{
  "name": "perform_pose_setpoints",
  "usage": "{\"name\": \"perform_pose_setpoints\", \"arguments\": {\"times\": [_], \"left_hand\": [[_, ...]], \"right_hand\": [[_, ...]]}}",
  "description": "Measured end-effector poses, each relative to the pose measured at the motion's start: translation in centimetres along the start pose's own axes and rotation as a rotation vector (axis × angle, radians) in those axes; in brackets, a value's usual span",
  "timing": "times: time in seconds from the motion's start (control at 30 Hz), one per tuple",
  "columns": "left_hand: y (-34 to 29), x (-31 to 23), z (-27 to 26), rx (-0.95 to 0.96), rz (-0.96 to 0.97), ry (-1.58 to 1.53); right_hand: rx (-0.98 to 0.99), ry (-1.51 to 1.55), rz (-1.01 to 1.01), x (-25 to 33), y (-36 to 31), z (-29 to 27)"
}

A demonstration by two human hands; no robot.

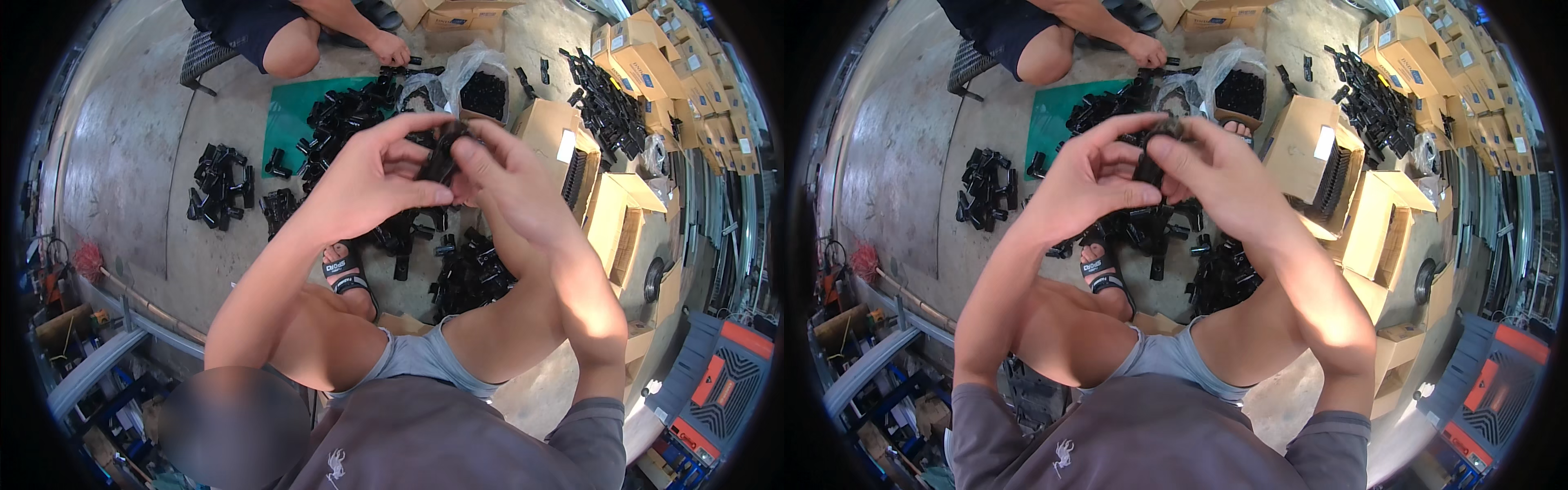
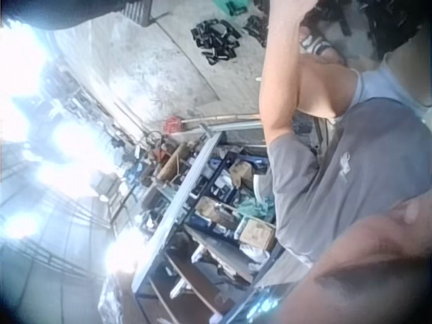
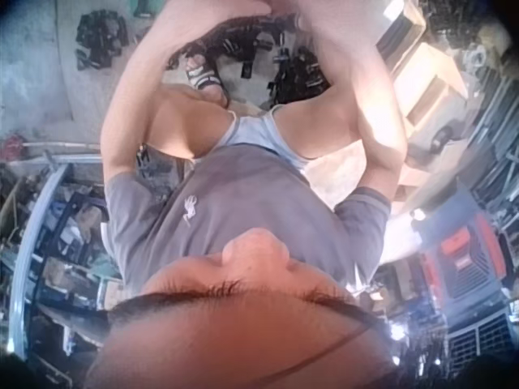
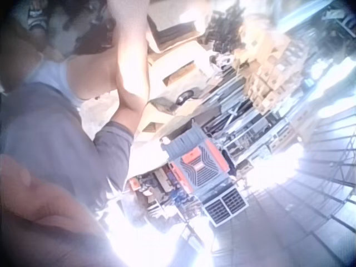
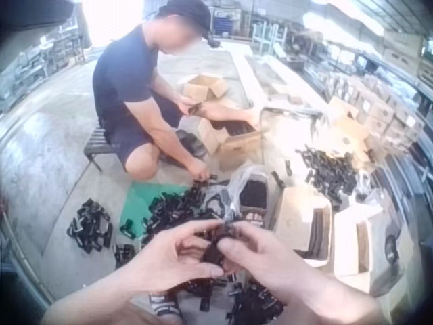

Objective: The person picks up and joins small black plastic components by hand, placing the assembled units into a cardboard box.

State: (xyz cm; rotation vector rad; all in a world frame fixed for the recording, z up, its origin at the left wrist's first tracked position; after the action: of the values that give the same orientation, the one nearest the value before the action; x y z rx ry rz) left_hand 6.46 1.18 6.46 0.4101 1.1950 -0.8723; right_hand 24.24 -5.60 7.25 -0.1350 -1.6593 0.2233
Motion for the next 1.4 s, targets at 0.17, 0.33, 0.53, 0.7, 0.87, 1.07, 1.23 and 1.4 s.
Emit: {"name": "perform_pose_setpoints", "arguments": {"times": [0.17,0.33,0.53,0.7,0.87,1.07,1.23,1.4], "left_hand": [[0.0,1.0,-1.0,0.031,-0.097,0.002],[-0.3,-0.2,-0.6,0.064,-0.137,0.055],[-0.8,-0.4,-1.0,0.070,-0.176,-0.051],[-1.3,-0.8,-0.9,0.062,-0.125,0.037],[-1.3,-0.1,-0.7,0.077,-0.084,0.088],[-1.5,-0.5,0.3,0.072,-0.104,0.042],[-1.2,0.1,0.7,0.085,-0.050,0.046],[-0.8,0.7,0.9,0.109,-0.015,0.100]], "right_hand": [[0.141,-0.038,0.078,-1.7,0.1,-0.7],[0.219,-0.011,0.165,-0.8,-0.4,-0.8],[0.186,-0.093,0.174,-1.1,-0.6,-0.8],[0.134,-0.232,0.158,-1.4,-0.7,-0.5],[0.058,-0.608,0.095,-0.8,-1.5,-0.7],[0.023,-0.684,0.051,-0.3,-2.3,-0.9],[0.026,-0.780,0.058,0.0,-2.4,-1.1],[0.005,-0.776,0.060,-0.5,-2.7,-1.4]]}}
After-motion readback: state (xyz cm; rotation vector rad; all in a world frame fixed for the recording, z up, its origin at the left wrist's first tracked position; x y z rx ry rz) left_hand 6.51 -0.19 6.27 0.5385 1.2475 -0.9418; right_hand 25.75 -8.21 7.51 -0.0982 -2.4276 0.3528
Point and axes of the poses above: each hand's wrist, its own y-axis towards the middle knuckle, its own z-axis out of the palm, x = y × z, the point moved 2 cm from there along y, towards the middle knuckle, and after that the axes turned 12 degrees about -y, right-handed, at the moved point
